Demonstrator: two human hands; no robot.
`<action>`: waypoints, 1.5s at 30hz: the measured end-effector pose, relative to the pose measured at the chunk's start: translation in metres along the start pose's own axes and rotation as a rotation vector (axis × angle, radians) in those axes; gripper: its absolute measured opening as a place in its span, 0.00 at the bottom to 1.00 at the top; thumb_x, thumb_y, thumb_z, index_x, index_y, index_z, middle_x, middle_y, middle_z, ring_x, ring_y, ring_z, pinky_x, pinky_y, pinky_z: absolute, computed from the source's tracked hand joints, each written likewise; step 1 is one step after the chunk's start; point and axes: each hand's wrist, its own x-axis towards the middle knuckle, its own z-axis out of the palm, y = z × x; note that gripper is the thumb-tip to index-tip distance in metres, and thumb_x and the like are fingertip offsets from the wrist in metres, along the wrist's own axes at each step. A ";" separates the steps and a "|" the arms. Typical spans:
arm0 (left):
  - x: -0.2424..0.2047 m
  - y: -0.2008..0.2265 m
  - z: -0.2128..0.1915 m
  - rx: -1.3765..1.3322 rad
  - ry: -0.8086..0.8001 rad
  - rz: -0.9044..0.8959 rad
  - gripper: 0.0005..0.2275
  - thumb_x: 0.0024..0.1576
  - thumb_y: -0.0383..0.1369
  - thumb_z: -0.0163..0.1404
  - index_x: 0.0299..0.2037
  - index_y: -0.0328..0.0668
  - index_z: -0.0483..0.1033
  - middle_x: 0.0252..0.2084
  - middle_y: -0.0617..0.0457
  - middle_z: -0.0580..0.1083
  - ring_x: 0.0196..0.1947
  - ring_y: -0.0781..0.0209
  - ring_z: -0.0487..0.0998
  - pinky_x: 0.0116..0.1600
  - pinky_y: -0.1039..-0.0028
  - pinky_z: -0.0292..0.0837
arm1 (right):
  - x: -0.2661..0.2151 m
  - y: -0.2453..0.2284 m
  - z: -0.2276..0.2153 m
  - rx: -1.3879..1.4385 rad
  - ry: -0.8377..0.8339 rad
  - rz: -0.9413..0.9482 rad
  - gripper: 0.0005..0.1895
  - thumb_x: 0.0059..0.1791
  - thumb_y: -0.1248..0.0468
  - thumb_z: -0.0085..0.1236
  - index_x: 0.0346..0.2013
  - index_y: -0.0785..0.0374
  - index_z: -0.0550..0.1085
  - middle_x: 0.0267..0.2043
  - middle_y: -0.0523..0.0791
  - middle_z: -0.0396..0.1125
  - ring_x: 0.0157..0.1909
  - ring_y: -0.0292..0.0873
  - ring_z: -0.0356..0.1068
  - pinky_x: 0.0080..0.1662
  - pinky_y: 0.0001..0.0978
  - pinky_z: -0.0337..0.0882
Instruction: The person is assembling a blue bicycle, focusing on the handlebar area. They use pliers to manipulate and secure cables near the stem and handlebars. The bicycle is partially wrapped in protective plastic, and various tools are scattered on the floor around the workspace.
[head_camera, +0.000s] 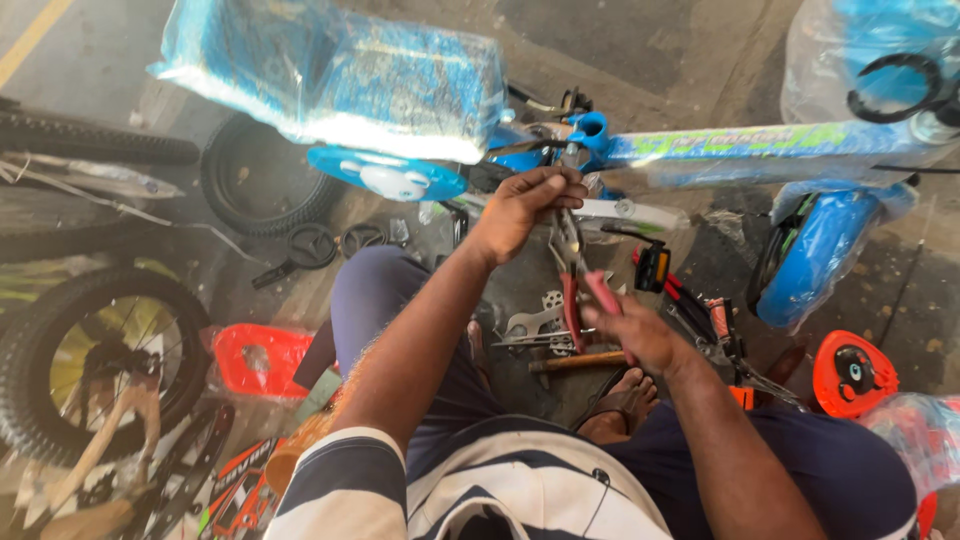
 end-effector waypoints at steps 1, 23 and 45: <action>0.004 0.007 -0.002 -0.108 -0.022 -0.014 0.16 0.70 0.34 0.42 0.62 0.31 0.71 0.57 0.39 0.76 0.57 0.51 0.77 0.64 0.63 0.70 | -0.004 -0.002 0.003 0.069 -0.031 -0.052 0.39 0.50 0.48 0.60 0.74 0.55 0.64 0.48 0.50 0.74 0.40 0.46 0.63 0.39 0.34 0.64; 0.022 -0.044 0.000 0.165 0.662 0.264 0.12 0.68 0.36 0.49 0.54 0.37 0.73 0.37 0.49 0.73 0.37 0.58 0.72 0.42 0.64 0.67 | 0.031 0.020 0.036 -0.088 -0.106 0.113 0.31 0.50 0.48 0.57 0.66 0.51 0.67 0.48 0.42 0.72 0.48 0.39 0.71 0.46 0.40 0.73; 0.021 -0.001 0.048 0.511 0.432 0.470 0.07 0.57 0.29 0.61 0.44 0.39 0.82 0.42 0.51 0.80 0.41 0.62 0.80 0.48 0.72 0.77 | 0.018 0.020 0.033 -0.413 -0.229 -0.079 0.22 0.49 0.48 0.55 0.51 0.58 0.77 0.44 0.47 0.76 0.47 0.44 0.74 0.49 0.40 0.71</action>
